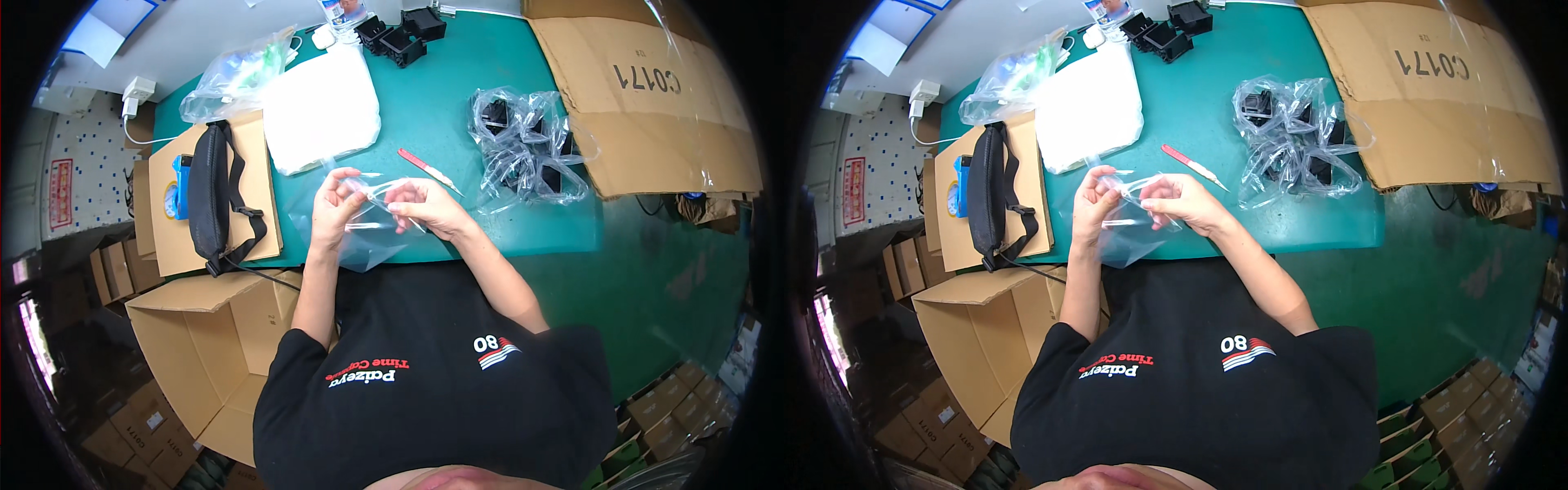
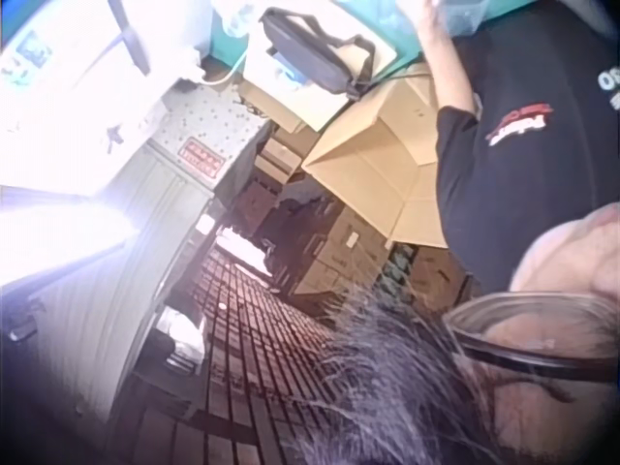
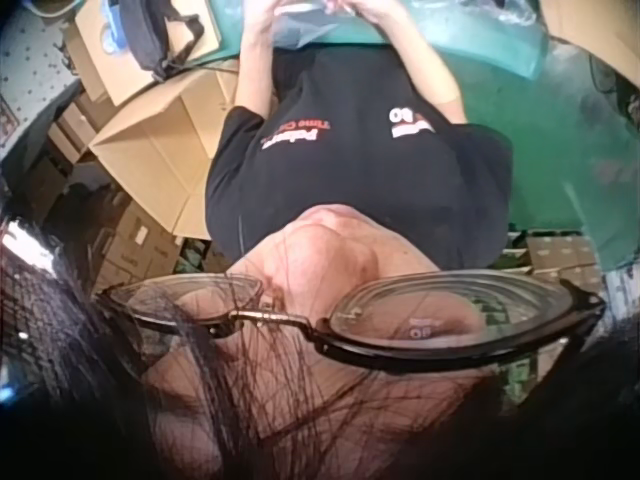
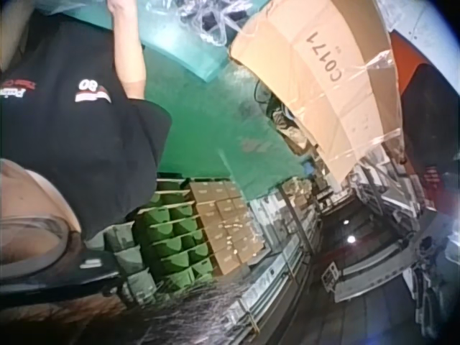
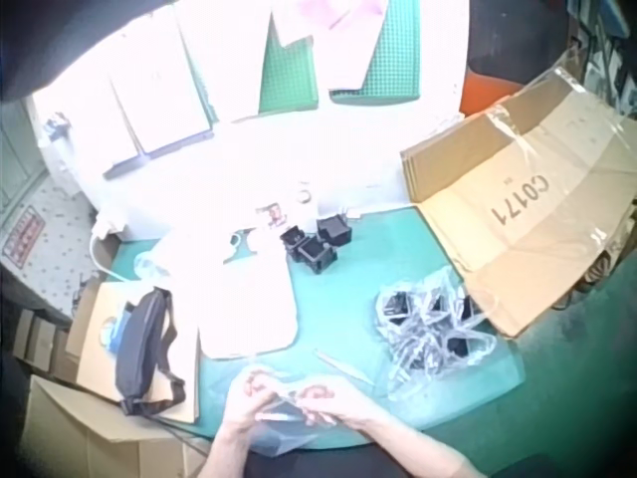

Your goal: The person places small black plastic electronic components into clear plastic bags on a green workbench. They use a red utility knife to cut open the bags and then seal them. The person also uses the knife to scrape or trim edges on some of the components before packaging them.

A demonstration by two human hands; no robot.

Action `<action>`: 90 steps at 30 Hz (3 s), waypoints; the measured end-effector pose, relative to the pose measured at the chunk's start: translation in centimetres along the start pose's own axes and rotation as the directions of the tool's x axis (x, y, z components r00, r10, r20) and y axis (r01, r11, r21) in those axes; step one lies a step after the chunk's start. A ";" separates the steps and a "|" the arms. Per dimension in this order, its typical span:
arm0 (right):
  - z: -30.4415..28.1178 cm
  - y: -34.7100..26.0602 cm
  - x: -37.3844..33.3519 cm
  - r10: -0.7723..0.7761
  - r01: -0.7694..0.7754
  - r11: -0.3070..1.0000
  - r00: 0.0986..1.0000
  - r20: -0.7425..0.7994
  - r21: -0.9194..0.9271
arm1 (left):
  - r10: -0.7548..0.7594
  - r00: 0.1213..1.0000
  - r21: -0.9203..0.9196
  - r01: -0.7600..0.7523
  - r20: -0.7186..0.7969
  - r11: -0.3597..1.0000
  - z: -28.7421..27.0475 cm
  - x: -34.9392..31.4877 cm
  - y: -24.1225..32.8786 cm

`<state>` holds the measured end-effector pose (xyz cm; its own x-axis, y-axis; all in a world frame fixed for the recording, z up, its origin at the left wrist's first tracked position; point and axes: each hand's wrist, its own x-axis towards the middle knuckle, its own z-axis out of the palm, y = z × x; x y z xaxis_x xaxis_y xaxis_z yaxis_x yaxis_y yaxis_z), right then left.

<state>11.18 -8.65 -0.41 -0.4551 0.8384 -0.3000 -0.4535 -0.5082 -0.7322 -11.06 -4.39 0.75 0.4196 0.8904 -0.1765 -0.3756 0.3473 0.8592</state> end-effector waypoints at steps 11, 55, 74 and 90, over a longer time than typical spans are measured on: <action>-1.3 1.9 -1.2 -0.055 0.061 0.998 0.954 -0.293 0.010 | 0.521 0.842 0.827 -0.188 -0.142 0.529 -4.2 0.4 -3.1; -0.8 1.0 -3.3 -0.072 0.067 0.993 0.996 -0.051 -0.100 | 0.171 0.906 0.398 -0.003 -0.387 0.917 1.5 0.6 -0.2; 1.3 -0.9 -3.0 -0.199 0.199 0.980 0.951 -0.236 -0.025 | -0.136 0.984 0.310 0.094 0.118 0.946 5.5 -1.9 -0.4; 1.2 -1.6 -3.4 -0.739 0.046 0.436 0.587 -0.329 -0.899 | 0.383 0.919 0.955 -0.023 -0.096 0.294 6.7 -1.1 1.2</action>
<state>12.54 -10.91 2.45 0.3199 0.9331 0.1641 0.4699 -0.0059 -0.8827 -6.47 -6.97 5.16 0.1625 0.9792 0.1213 0.6691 -0.1997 0.7158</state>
